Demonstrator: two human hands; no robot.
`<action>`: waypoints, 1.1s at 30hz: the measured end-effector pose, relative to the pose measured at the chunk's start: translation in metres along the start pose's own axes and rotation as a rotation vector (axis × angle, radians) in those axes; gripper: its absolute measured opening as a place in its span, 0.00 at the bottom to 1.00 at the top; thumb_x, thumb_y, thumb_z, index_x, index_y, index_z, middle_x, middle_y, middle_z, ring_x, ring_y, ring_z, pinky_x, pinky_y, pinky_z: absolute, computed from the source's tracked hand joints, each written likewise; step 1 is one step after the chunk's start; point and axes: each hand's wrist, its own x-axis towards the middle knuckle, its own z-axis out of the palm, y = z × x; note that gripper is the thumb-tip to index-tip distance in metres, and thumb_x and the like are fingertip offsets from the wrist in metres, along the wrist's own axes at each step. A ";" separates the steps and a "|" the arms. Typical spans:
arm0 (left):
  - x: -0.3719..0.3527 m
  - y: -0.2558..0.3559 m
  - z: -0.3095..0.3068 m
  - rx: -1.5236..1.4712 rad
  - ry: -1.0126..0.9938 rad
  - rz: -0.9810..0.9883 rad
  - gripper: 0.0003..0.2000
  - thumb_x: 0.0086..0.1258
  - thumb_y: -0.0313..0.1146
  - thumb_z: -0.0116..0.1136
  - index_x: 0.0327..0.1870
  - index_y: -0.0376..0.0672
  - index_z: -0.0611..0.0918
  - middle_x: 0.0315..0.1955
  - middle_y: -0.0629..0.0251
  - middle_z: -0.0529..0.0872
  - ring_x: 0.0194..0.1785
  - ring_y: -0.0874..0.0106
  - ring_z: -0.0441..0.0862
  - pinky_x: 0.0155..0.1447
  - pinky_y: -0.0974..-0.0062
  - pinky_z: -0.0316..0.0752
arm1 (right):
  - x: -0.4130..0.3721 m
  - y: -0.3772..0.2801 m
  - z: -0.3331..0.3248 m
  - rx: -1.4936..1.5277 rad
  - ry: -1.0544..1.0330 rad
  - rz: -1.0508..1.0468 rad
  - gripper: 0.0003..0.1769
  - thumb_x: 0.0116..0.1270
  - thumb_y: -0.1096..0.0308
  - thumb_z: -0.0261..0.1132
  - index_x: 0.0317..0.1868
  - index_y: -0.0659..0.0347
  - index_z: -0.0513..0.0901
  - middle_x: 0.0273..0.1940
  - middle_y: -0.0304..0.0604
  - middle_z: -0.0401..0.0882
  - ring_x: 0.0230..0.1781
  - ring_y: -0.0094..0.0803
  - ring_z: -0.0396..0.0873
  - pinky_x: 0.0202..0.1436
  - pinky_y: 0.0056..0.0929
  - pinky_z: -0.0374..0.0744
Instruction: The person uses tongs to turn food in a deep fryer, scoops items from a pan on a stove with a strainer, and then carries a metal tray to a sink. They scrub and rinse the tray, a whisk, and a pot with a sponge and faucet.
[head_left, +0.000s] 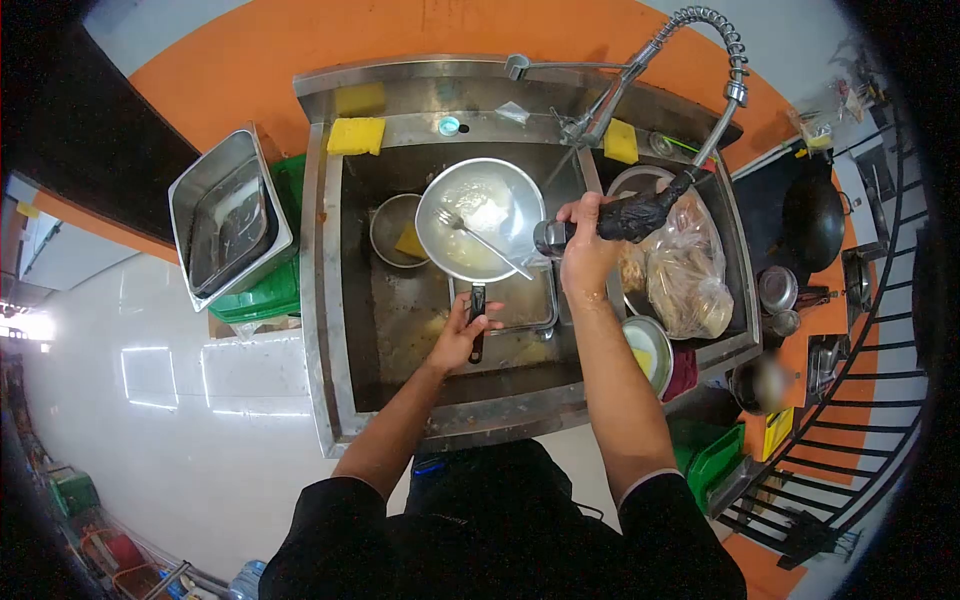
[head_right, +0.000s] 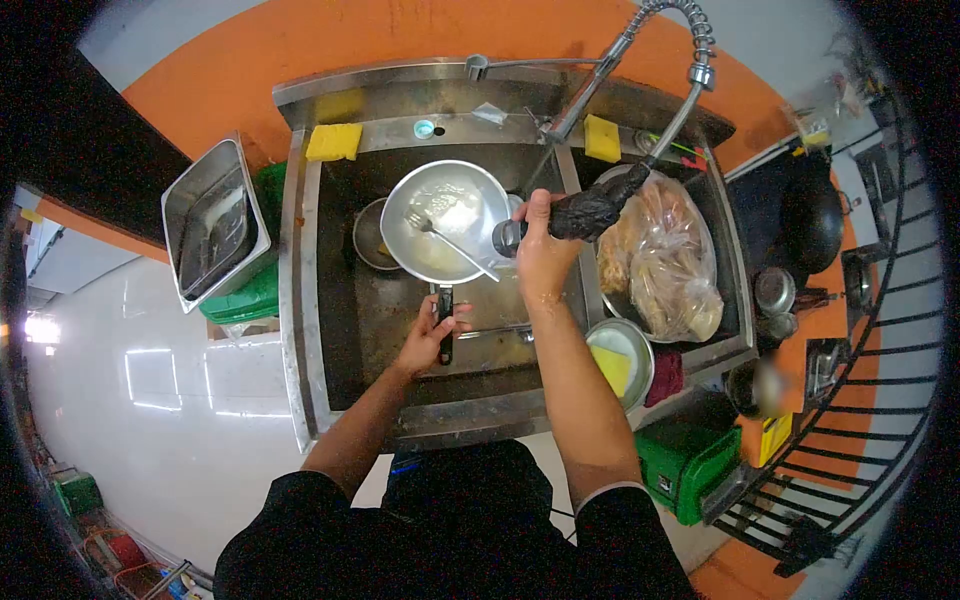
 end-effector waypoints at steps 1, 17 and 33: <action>0.003 -0.004 -0.002 -0.031 0.020 -0.019 0.11 0.76 0.30 0.42 0.55 0.47 0.62 0.46 0.62 0.78 0.38 0.74 0.77 0.47 0.73 0.73 | -0.001 0.003 0.001 0.050 0.007 -0.004 0.14 0.69 0.62 0.63 0.36 0.61 0.69 0.24 0.37 0.74 0.24 0.26 0.74 0.32 0.27 0.74; 0.043 -0.004 0.001 0.534 0.595 0.126 0.19 0.67 0.45 0.61 0.26 0.37 0.77 0.15 0.70 0.76 0.19 0.78 0.72 0.22 0.75 0.66 | -0.017 0.000 0.009 0.290 0.006 0.065 0.14 0.70 0.63 0.61 0.37 0.62 0.66 0.25 0.39 0.68 0.27 0.31 0.72 0.36 0.34 0.74; 0.008 -0.004 -0.070 1.312 0.611 -0.089 0.25 0.62 0.43 0.62 0.54 0.43 0.67 0.43 0.51 0.82 0.42 0.48 0.81 0.45 0.54 0.75 | -0.022 0.016 0.016 0.300 0.027 0.203 0.12 0.69 0.65 0.62 0.36 0.61 0.68 0.25 0.37 0.67 0.26 0.29 0.71 0.34 0.31 0.74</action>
